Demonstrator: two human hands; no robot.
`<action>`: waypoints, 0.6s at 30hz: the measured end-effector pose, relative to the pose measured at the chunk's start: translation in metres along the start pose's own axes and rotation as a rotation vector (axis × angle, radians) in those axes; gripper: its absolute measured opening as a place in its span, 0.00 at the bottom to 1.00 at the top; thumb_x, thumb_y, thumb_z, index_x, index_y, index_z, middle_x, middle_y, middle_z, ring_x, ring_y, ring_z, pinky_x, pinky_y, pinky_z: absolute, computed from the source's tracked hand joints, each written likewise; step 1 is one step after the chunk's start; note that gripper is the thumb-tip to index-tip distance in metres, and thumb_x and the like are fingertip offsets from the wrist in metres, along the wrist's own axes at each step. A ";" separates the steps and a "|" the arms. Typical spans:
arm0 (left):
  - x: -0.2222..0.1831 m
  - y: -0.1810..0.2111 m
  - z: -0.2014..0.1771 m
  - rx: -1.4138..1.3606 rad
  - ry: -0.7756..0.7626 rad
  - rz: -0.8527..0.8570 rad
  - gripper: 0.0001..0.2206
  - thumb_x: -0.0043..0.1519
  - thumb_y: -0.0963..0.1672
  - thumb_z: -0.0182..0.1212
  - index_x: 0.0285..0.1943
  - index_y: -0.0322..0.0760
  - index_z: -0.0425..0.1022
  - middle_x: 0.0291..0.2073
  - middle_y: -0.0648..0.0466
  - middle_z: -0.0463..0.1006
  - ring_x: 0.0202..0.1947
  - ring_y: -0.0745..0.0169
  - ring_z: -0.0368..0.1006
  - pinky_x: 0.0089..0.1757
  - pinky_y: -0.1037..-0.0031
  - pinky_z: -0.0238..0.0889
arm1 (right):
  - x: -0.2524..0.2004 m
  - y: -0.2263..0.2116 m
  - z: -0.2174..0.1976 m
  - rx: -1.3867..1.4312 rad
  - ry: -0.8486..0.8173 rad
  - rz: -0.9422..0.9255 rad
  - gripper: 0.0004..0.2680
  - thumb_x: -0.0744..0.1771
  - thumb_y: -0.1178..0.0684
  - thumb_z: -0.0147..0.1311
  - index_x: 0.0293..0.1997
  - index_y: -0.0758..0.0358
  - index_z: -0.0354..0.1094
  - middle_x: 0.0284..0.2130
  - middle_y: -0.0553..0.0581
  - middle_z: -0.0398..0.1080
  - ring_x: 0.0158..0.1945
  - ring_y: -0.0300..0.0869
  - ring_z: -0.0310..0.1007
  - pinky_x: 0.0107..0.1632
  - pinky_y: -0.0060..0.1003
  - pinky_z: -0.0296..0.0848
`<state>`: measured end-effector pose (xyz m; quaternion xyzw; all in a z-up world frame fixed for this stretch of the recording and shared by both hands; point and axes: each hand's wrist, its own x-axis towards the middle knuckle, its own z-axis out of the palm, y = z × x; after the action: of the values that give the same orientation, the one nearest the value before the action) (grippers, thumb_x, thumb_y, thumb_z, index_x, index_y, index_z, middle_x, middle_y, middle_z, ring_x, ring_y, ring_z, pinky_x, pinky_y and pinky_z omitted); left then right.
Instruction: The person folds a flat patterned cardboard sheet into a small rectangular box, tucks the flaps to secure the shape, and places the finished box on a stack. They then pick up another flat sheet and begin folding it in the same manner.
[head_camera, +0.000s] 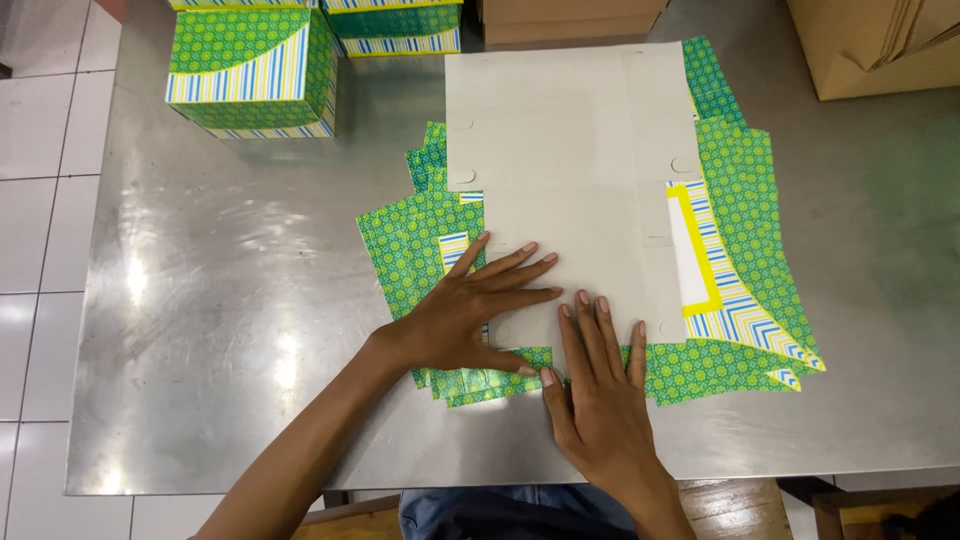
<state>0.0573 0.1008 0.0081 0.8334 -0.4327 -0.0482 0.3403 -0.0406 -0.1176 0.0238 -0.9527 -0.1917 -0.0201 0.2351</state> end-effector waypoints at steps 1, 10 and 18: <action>-0.001 -0.002 0.001 -0.008 0.004 0.012 0.37 0.59 0.58 0.66 0.75 0.45 0.63 0.78 0.52 0.52 0.80 0.50 0.43 0.72 0.42 0.22 | 0.000 0.000 0.001 -0.005 0.004 0.002 0.24 0.72 0.46 0.36 0.78 0.65 0.40 0.78 0.63 0.40 0.81 0.52 0.32 0.76 0.60 0.24; -0.002 0.001 -0.001 -0.055 0.008 0.019 0.20 0.68 0.50 0.60 0.70 0.52 0.70 0.77 0.50 0.54 0.79 0.47 0.45 0.71 0.39 0.22 | -0.005 0.011 -0.005 0.101 0.043 -0.005 0.21 0.71 0.48 0.40 0.74 0.65 0.51 0.75 0.62 0.48 0.79 0.53 0.41 0.76 0.60 0.32; -0.006 0.021 -0.007 -0.077 -0.059 0.041 0.19 0.58 0.43 0.65 0.60 0.48 0.79 0.75 0.43 0.57 0.77 0.36 0.46 0.67 0.31 0.21 | -0.020 0.068 -0.055 0.145 -0.082 -0.143 0.20 0.64 0.61 0.42 0.61 0.54 0.69 0.68 0.54 0.63 0.76 0.52 0.52 0.76 0.63 0.39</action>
<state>0.0419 0.1013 0.0250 0.8088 -0.4574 -0.0823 0.3603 -0.0305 -0.2057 0.0405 -0.9171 -0.2694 0.0159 0.2935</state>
